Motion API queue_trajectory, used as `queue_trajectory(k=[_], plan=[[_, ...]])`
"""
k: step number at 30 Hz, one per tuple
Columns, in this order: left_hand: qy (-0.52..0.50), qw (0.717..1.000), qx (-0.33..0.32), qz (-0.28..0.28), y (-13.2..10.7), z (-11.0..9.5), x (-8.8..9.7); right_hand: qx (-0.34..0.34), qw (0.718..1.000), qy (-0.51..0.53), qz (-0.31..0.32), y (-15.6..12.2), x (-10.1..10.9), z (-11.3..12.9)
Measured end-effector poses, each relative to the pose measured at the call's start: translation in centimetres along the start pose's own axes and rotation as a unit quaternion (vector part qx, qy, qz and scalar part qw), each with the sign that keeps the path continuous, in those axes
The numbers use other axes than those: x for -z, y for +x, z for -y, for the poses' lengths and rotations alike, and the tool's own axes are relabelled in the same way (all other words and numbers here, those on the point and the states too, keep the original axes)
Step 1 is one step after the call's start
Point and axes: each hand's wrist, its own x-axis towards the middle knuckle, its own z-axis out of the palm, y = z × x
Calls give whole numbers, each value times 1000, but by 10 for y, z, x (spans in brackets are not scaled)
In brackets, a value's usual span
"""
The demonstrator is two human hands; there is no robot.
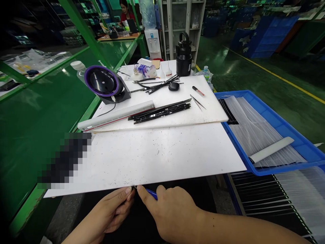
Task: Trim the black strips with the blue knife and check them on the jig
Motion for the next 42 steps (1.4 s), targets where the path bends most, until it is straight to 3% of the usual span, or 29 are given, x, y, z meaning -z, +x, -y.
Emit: queue_trajectory(k=[6, 16, 20, 26, 33, 42], plan=[[-14, 1000, 4, 11, 1, -3, 2, 0, 998, 57, -7, -3, 7, -4], [-30, 999, -14, -17, 5, 4, -4, -1, 992, 119, -35, -4, 7, -6], [-30, 999, -16, -21, 4, 5, -5, -1, 995, 101, -14, -2, 7, -3], [-33, 999, -10, -8, 2, 4, -2, -9, 1000, -3, 2, 0, 1, 2], [-27, 999, -17, -7, 3, 1, -4, -10, 996, 93, -10, -5, 3, -5], [-46, 998, -23, -22, 3, 4, -9, -4, 994, 105, -2, -4, 6, -2]])
